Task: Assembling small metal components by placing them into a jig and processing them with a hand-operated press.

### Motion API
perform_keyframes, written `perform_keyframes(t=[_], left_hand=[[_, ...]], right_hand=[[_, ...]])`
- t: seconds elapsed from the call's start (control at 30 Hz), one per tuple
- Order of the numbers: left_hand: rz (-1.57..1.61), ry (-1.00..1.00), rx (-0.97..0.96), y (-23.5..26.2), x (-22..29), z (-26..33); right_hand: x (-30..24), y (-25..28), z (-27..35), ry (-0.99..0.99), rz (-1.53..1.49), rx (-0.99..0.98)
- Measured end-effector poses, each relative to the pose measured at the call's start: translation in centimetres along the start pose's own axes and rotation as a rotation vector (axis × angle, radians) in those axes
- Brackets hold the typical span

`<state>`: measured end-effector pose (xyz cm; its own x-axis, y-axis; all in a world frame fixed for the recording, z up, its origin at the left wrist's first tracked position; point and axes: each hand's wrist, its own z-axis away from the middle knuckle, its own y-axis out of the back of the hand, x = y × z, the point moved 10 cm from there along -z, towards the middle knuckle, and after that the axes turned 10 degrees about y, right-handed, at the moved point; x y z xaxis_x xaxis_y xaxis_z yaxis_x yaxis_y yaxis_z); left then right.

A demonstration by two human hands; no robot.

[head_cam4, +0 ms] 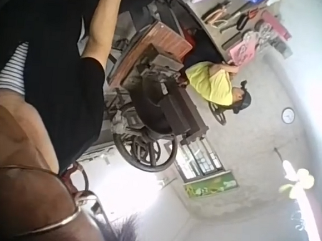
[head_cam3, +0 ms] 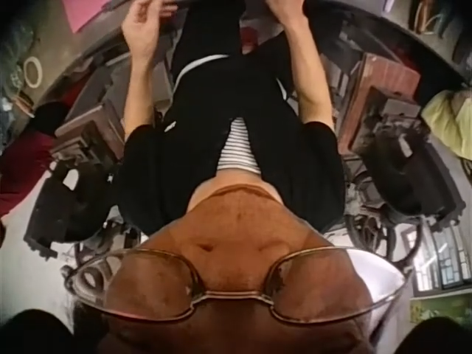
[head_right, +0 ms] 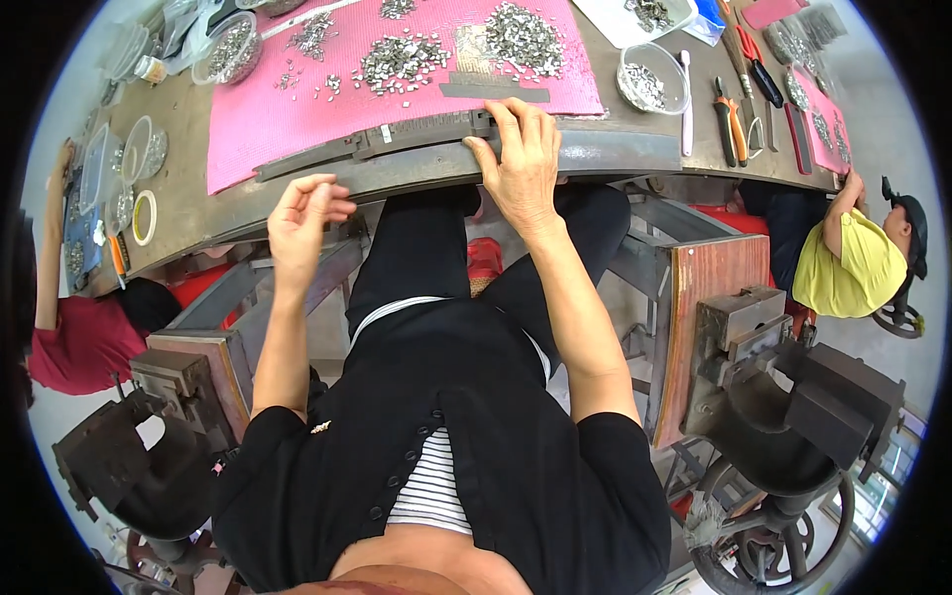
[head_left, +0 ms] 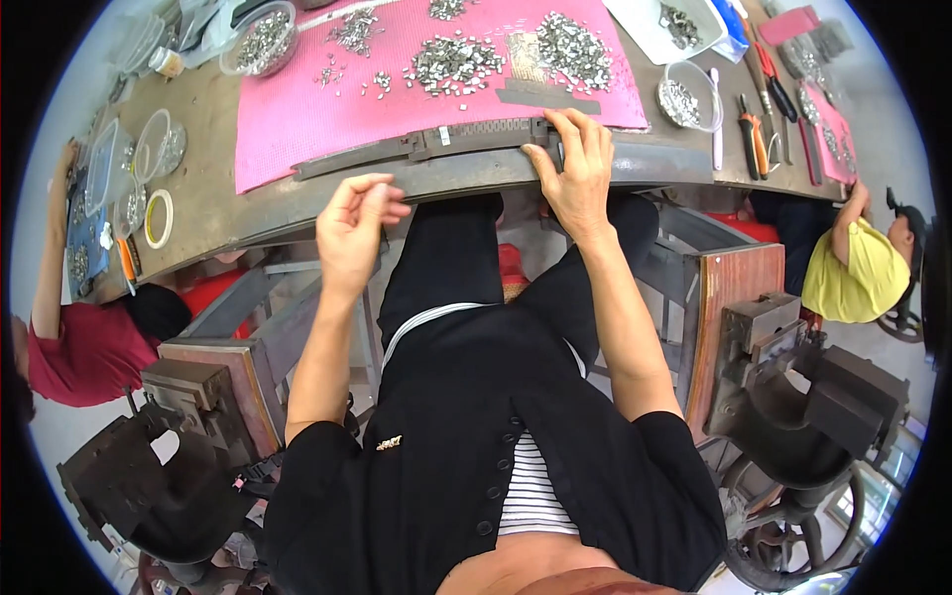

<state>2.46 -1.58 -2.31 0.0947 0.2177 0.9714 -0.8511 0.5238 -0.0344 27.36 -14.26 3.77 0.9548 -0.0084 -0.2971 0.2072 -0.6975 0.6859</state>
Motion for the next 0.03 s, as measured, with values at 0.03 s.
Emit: perform_keyframes(t=[0.03], left_hand=[[-0.093, -0.153, 0.045, -0.99, 1.05, 0.42]], right_hand=[[0.08, 0.03, -0.03, 0.000, 0.002, 0.000]])
